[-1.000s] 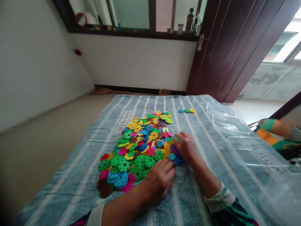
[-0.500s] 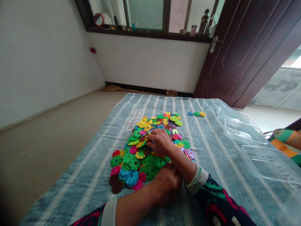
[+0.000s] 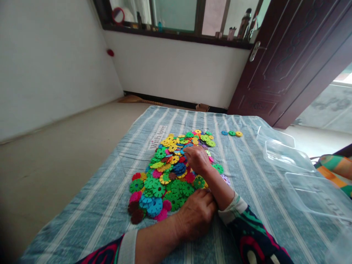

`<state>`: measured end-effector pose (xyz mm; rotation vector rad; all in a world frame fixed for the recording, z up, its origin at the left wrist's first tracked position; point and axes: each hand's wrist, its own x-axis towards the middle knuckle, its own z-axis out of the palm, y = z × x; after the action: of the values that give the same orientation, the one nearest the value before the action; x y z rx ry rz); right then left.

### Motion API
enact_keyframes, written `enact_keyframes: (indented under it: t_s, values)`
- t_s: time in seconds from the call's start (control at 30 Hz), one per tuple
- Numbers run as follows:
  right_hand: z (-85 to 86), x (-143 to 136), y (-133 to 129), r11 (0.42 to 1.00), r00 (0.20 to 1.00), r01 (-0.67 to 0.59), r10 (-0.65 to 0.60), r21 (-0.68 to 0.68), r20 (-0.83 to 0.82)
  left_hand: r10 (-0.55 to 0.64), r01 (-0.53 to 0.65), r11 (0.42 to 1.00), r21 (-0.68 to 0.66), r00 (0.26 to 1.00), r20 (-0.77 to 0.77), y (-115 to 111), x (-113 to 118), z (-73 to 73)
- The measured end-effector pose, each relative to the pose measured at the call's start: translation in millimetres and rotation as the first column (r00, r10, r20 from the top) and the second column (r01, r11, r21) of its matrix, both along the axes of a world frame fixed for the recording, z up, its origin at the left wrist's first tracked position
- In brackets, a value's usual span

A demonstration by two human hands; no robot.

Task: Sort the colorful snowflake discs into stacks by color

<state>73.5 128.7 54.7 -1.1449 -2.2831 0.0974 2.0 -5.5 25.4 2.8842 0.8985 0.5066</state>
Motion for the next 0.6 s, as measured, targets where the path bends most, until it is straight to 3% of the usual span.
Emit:
enact_keyframes:
  t_s: [0.23, 0.37, 0.6]
  values:
    - [20.3, 5, -29, 0.956, 0.950, -0.288, 0.293, -0.060, 0.112, 0.004, -0.003, 1.000, 0.021, 0.999, -0.032, -1, -1, -0.2]
    - [16.0, 2, -31, 0.964, 0.950, -0.260, 0.265, -0.052, 0.167, -0.004, 0.004, 1.000, 0.003, 0.999, -0.034, 0, 0, 1.6]
    - [9.2, 17, -23, 0.987, 0.984, -0.162, 0.163, -0.019, 0.073, 0.008, -0.006, 1.000, 0.031, 0.999, -0.045, -2, -2, 4.7]
